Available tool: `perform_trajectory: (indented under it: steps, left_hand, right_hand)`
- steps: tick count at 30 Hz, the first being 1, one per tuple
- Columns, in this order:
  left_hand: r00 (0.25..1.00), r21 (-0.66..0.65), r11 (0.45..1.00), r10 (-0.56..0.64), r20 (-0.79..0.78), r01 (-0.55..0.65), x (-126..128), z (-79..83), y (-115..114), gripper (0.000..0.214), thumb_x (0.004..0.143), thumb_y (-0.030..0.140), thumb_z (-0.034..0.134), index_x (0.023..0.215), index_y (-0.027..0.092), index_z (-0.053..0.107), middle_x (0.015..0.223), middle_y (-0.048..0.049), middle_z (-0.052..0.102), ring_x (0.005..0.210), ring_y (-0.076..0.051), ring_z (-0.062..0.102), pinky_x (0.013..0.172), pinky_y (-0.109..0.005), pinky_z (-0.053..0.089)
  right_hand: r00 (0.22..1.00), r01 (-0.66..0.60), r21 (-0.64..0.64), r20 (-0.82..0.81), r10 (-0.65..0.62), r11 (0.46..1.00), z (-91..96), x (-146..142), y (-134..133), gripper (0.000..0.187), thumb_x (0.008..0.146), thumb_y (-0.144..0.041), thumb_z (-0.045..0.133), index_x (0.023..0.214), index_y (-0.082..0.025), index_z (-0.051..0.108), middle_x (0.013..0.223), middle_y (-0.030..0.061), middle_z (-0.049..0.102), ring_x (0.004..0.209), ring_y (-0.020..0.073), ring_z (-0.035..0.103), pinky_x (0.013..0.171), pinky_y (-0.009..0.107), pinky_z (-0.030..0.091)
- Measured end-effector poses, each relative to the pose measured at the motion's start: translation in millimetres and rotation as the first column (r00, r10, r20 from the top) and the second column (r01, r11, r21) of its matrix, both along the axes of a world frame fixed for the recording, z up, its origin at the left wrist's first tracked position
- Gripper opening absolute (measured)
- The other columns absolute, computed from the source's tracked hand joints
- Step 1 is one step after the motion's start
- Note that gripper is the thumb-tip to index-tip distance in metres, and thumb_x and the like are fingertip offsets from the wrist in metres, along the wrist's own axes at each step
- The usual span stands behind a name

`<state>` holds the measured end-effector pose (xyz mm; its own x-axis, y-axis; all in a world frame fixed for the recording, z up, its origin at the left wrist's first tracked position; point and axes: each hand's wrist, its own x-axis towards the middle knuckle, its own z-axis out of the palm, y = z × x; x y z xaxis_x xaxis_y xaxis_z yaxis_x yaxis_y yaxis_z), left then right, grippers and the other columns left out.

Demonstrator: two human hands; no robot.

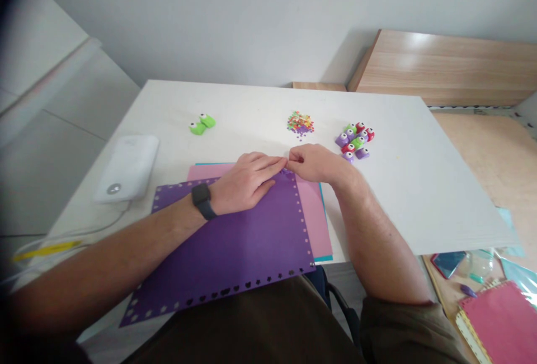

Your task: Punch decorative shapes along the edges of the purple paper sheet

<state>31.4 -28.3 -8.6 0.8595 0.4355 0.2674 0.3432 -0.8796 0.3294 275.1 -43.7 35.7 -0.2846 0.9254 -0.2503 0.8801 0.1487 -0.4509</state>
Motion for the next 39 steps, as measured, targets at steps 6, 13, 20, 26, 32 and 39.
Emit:
perform_trajectory:
  steps: [6, 13, 20, 26, 32, 39]
  left_hand:
    - [1.000, 0.013, 1.000, 0.007, -0.019, -0.007, 1.8, 2.7, 0.1, 0.051, 0.105, 0.019, 0.047, 0.156, 0.018, 0.051, 0.150, -0.0145, 0.063, 0.127, -0.030, 0.058, 0.107, -0.050, 0.046]
    - [0.999, 0.033, 0.999, 0.015, -0.034, -0.014, 2.8, 2.7, -0.9, 0.049, 0.107, 0.021, 0.046, 0.155, 0.015, 0.051, 0.150, -0.0159, 0.063, 0.129, -0.030, 0.058, 0.107, -0.050, 0.046]
    - [0.998, 0.052, 0.999, 0.014, -0.054, -0.012, 4.1, 2.6, 0.0, 0.048, 0.107, 0.021, 0.047, 0.154, 0.015, 0.052, 0.149, -0.0149, 0.064, 0.128, -0.030, 0.059, 0.107, -0.050, 0.046]
    - [0.999, 0.059, 0.998, 0.014, -0.042, -0.012, 4.4, 2.4, -1.5, 0.046, 0.108, 0.021, 0.044, 0.153, 0.016, 0.052, 0.147, -0.0155, 0.065, 0.127, -0.029, 0.061, 0.105, -0.048, 0.045]
    - [0.998, 0.063, 0.998, 0.014, -0.061, -0.010, 5.7, 3.7, -2.5, 0.047, 0.107, 0.019, 0.044, 0.154, 0.014, 0.052, 0.147, -0.0159, 0.065, 0.128, -0.030, 0.061, 0.104, -0.049, 0.045]
    - [0.998, 0.049, 0.999, 0.014, -0.064, -0.010, 6.2, 3.1, -2.7, 0.050, 0.104, 0.016, 0.046, 0.154, 0.014, 0.052, 0.149, -0.0164, 0.064, 0.130, -0.030, 0.061, 0.106, -0.050, 0.043]
  right_hand:
    - [1.000, 0.018, -0.007, 0.006, -0.018, 1.000, -0.3, -1.5, -0.1, 0.037, 0.099, -0.051, 0.055, 0.077, -0.021, 0.062, 0.071, 0.0008, 0.064, 0.067, 0.0158, 0.052, 0.064, 0.030, 0.031]
    - [1.000, 0.010, 0.003, 0.020, -0.011, 1.000, -0.3, -2.4, -0.1, 0.036, 0.098, -0.049, 0.054, 0.076, -0.021, 0.061, 0.070, 0.0003, 0.062, 0.066, 0.0156, 0.052, 0.064, 0.030, 0.031]
    - [0.999, 0.010, 0.009, 0.034, -0.011, 1.000, -2.2, -1.9, 0.6, 0.036, 0.099, -0.049, 0.054, 0.076, -0.022, 0.061, 0.069, 0.0002, 0.062, 0.066, 0.0158, 0.051, 0.064, 0.031, 0.031]
    - [1.000, 0.004, 0.009, 0.029, -0.004, 1.000, -2.6, -1.5, 0.6, 0.038, 0.098, -0.050, 0.054, 0.074, -0.022, 0.060, 0.070, 0.0004, 0.063, 0.066, 0.0159, 0.052, 0.064, 0.031, 0.032]
    - [1.000, 0.001, -0.003, 0.019, -0.001, 1.000, -2.1, -1.6, 1.1, 0.038, 0.098, -0.050, 0.055, 0.073, -0.022, 0.060, 0.066, -0.0006, 0.060, 0.064, 0.0153, 0.051, 0.063, 0.031, 0.031]
    - [0.999, 0.022, -0.017, 0.037, -0.022, 1.000, -2.5, -3.7, 1.9, 0.037, 0.097, -0.048, 0.057, 0.070, -0.022, 0.060, 0.062, -0.0011, 0.056, 0.063, 0.0157, 0.049, 0.062, 0.032, 0.030]
